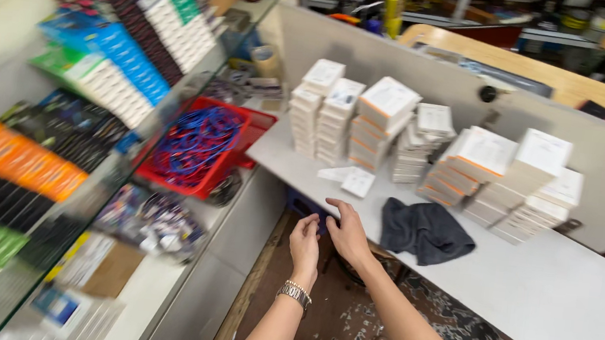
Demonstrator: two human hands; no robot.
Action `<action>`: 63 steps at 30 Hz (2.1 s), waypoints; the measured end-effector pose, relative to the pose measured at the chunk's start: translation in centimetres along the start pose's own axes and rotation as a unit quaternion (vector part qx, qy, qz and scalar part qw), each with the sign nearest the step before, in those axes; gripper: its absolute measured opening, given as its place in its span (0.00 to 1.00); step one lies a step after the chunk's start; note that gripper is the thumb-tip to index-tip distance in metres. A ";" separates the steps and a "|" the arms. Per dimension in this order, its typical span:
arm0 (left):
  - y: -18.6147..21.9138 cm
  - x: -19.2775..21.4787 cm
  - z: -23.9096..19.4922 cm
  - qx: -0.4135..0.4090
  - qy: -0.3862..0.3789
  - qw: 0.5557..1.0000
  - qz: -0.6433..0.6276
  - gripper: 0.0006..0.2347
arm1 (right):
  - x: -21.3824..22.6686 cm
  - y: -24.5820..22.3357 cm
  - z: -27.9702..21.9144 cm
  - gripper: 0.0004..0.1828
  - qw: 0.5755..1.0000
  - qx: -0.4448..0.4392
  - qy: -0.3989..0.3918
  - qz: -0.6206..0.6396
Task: The person moves stacks of small white boxes from a glass shelf to a counter, then wipes the shelf with a dark cloth. The person then wipes the boxes on the counter with the cloth.
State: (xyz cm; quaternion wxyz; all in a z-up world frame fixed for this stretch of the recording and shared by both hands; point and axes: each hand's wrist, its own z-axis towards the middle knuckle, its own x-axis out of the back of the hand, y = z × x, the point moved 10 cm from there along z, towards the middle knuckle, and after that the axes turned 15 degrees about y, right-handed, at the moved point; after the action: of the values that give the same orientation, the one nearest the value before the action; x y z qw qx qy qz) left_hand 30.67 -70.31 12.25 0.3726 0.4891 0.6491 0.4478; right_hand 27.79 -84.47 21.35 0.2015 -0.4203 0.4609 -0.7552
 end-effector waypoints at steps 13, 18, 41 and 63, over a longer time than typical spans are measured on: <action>5.1 24.1 1.6 -0.050 0.274 0.951 -0.136 0.11 | -21.0 -11.9 -8.1 0.23 0.955 0.113 -0.259 0.095; 4.5 32.5 -1.5 -0.045 0.393 0.905 -0.154 0.11 | -28.2 -14.0 -14.4 0.23 0.910 0.130 -0.382 0.094; -1.0 63.3 -15.3 -0.007 0.588 0.783 -0.201 0.14 | -43.4 -24.8 -47.7 0.26 0.775 0.090 -0.616 0.106; -19.0 89.3 10.7 0.008 0.466 0.882 -0.067 0.24 | -78.8 -15.3 -59.7 0.38 0.839 0.241 -0.487 0.044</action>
State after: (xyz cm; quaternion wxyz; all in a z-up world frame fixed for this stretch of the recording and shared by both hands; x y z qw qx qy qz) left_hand 13.02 16.27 -13.22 0.0523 0.1827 0.7828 0.5925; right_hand 24.64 9.03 -13.99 0.5277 -0.6512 0.1249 -0.5309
